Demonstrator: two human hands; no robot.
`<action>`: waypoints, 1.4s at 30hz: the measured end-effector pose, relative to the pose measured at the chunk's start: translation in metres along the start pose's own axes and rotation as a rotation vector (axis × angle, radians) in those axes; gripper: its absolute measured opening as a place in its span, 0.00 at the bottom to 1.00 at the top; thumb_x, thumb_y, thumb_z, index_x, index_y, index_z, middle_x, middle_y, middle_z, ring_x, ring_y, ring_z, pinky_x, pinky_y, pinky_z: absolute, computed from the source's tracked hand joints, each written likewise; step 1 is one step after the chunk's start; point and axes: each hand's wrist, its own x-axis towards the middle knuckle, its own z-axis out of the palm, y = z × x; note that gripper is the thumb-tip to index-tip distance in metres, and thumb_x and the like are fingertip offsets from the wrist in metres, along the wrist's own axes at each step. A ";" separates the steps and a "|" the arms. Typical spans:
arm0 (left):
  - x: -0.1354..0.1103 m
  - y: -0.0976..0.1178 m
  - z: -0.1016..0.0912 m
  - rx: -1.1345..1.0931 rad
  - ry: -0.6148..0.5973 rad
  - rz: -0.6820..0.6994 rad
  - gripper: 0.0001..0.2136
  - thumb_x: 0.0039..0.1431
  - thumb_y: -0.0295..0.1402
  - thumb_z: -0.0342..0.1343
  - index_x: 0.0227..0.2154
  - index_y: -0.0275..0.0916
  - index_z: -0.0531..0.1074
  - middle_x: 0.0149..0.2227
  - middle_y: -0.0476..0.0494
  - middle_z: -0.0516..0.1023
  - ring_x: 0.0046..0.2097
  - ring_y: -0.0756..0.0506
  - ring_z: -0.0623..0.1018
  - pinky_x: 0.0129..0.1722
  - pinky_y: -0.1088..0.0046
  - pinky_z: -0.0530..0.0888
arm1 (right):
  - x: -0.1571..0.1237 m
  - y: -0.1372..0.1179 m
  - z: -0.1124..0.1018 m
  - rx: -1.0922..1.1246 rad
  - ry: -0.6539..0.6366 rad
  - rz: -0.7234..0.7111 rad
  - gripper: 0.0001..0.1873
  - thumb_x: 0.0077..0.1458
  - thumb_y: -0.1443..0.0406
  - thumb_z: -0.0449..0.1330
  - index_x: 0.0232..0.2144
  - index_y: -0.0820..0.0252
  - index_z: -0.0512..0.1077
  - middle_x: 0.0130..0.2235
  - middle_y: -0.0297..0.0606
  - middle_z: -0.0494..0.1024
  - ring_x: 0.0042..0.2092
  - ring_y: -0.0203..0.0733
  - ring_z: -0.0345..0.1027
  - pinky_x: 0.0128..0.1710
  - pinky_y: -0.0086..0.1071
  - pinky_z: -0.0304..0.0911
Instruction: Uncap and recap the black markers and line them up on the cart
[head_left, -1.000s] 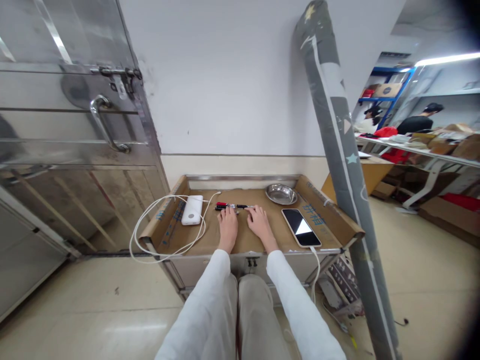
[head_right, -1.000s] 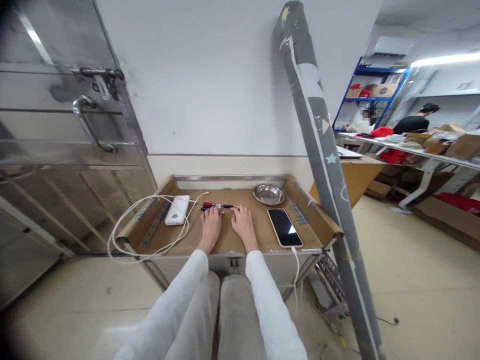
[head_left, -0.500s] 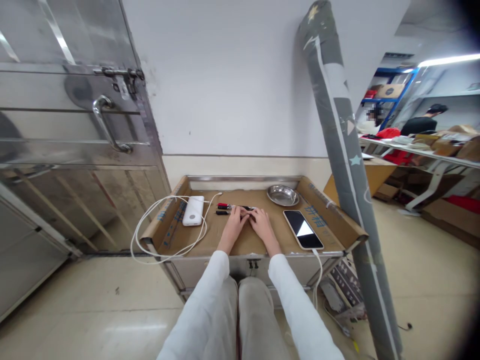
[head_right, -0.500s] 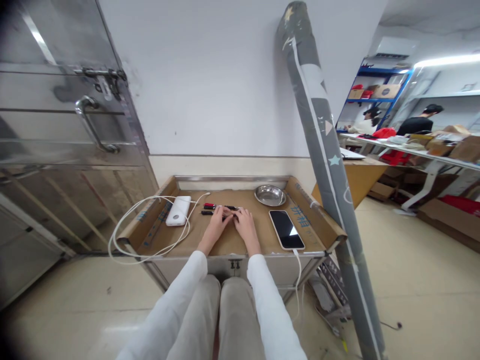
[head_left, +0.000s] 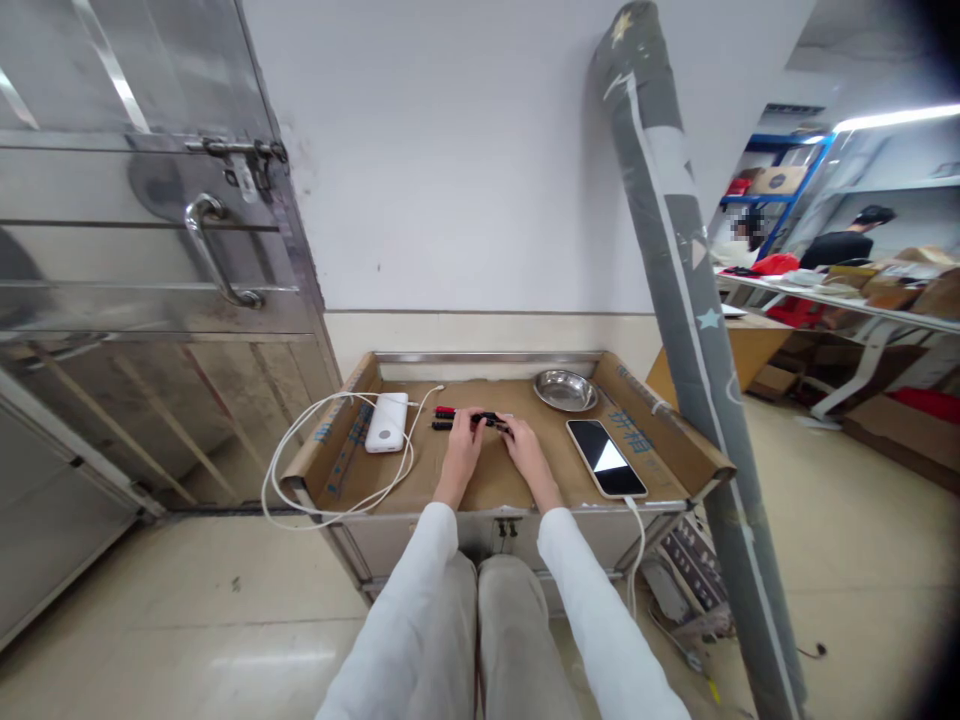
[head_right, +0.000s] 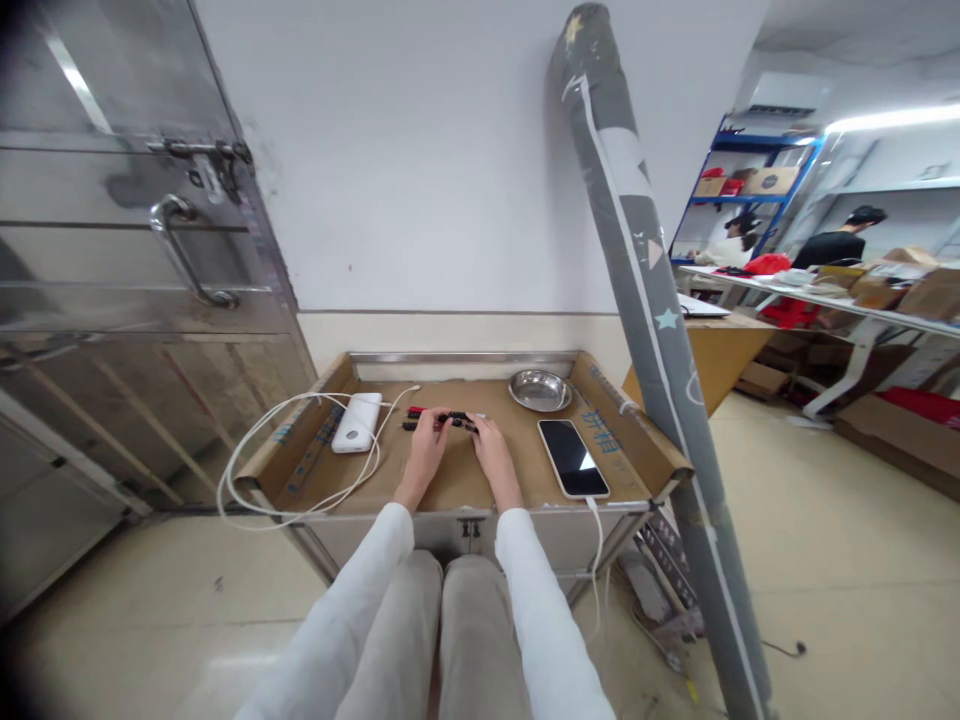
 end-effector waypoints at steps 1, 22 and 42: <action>0.000 0.000 -0.001 0.006 0.012 -0.001 0.06 0.63 0.31 0.47 0.41 0.37 0.64 0.41 0.41 0.72 0.42 0.48 0.74 0.43 0.69 0.73 | 0.000 -0.001 -0.001 0.017 -0.001 0.012 0.24 0.53 0.75 0.50 0.52 0.57 0.67 0.48 0.42 0.74 0.48 0.40 0.67 0.50 0.37 0.62; 0.001 0.000 -0.006 0.037 0.109 -0.107 0.07 0.65 0.35 0.44 0.38 0.38 0.64 0.40 0.41 0.71 0.42 0.46 0.73 0.44 0.66 0.71 | -0.003 -0.005 -0.006 -0.097 0.032 0.067 0.12 0.61 0.68 0.49 0.40 0.61 0.73 0.41 0.42 0.77 0.44 0.42 0.67 0.47 0.33 0.60; 0.001 -0.001 -0.011 0.047 0.320 -0.179 0.06 0.64 0.34 0.44 0.38 0.39 0.64 0.38 0.42 0.69 0.41 0.45 0.72 0.43 0.64 0.70 | 0.011 0.004 0.003 -0.308 0.002 -0.052 0.12 0.61 0.65 0.52 0.37 0.56 0.76 0.37 0.41 0.74 0.42 0.44 0.63 0.43 0.35 0.57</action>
